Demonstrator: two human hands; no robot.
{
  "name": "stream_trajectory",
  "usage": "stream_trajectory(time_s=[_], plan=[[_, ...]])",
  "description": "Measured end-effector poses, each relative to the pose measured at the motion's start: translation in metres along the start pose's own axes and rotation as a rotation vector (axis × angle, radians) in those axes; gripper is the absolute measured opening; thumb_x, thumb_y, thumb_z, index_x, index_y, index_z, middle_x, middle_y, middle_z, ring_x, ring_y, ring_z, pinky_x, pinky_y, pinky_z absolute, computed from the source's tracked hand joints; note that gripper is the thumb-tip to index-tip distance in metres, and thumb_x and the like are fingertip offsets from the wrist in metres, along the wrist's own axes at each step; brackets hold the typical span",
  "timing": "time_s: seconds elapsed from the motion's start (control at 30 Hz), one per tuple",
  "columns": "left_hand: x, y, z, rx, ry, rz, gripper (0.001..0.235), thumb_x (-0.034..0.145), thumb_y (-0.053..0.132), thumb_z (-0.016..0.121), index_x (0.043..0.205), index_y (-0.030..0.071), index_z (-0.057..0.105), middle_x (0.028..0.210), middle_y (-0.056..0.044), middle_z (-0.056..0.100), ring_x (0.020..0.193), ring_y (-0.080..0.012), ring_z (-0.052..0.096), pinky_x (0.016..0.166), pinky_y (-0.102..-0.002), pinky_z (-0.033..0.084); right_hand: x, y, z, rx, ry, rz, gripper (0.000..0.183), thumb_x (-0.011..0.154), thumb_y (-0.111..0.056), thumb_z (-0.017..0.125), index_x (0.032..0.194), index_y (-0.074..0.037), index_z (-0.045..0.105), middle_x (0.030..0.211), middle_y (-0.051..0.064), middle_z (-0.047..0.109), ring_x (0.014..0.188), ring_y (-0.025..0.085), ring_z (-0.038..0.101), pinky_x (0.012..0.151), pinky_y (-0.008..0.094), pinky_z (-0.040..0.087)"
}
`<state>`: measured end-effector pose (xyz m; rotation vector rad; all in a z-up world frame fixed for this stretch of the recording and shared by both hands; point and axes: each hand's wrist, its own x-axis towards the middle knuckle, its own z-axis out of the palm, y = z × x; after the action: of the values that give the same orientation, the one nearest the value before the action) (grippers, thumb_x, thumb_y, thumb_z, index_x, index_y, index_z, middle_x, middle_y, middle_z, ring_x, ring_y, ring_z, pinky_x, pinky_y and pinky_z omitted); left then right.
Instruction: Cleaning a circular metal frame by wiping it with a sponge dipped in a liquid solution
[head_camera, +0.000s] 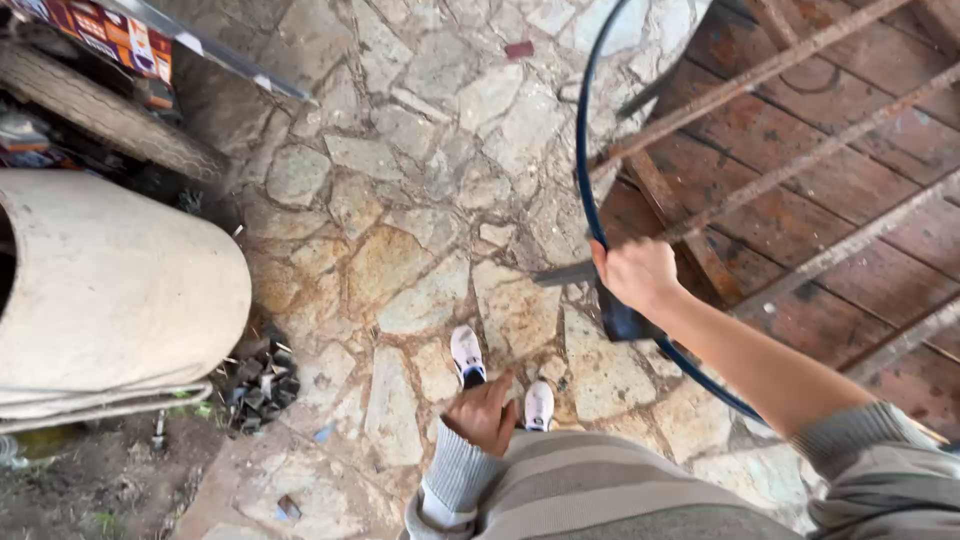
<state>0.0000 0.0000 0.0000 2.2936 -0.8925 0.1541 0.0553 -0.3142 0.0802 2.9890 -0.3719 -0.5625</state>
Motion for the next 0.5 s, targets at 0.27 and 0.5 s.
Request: stream_trajectory(time_s=[0.27,0.5], plan=[[-0.023,0.027,0.034,0.017,0.144,0.04,0.035,0.096,0.032,0.047,0.108,0.014,0.075,0.063,0.0,0.073,0.039,-0.0107,0.059,0.034,-0.027,0.046,-0.09,0.023,0.069,-0.056,0.161,0.064,0.065,0.106,-0.059,0.026,0.101,-0.008,0.067,0.096,0.013,0.07,0.08,0.025,0.071,0.063,0.037,0.064],[-0.04,0.049,0.031,0.022,0.155,0.008,0.041,0.1,0.038,0.042,0.113,0.013,0.072,0.069,-0.002,0.073,0.046,-0.0183,0.062,0.041,-0.035,0.046,-0.158,0.047,0.137,0.28,0.249,0.086,0.052,0.103,-0.041,0.04,0.139,-0.005,0.049,0.137,0.019,0.052,0.129,0.038,0.047,0.108,0.05,0.043]])
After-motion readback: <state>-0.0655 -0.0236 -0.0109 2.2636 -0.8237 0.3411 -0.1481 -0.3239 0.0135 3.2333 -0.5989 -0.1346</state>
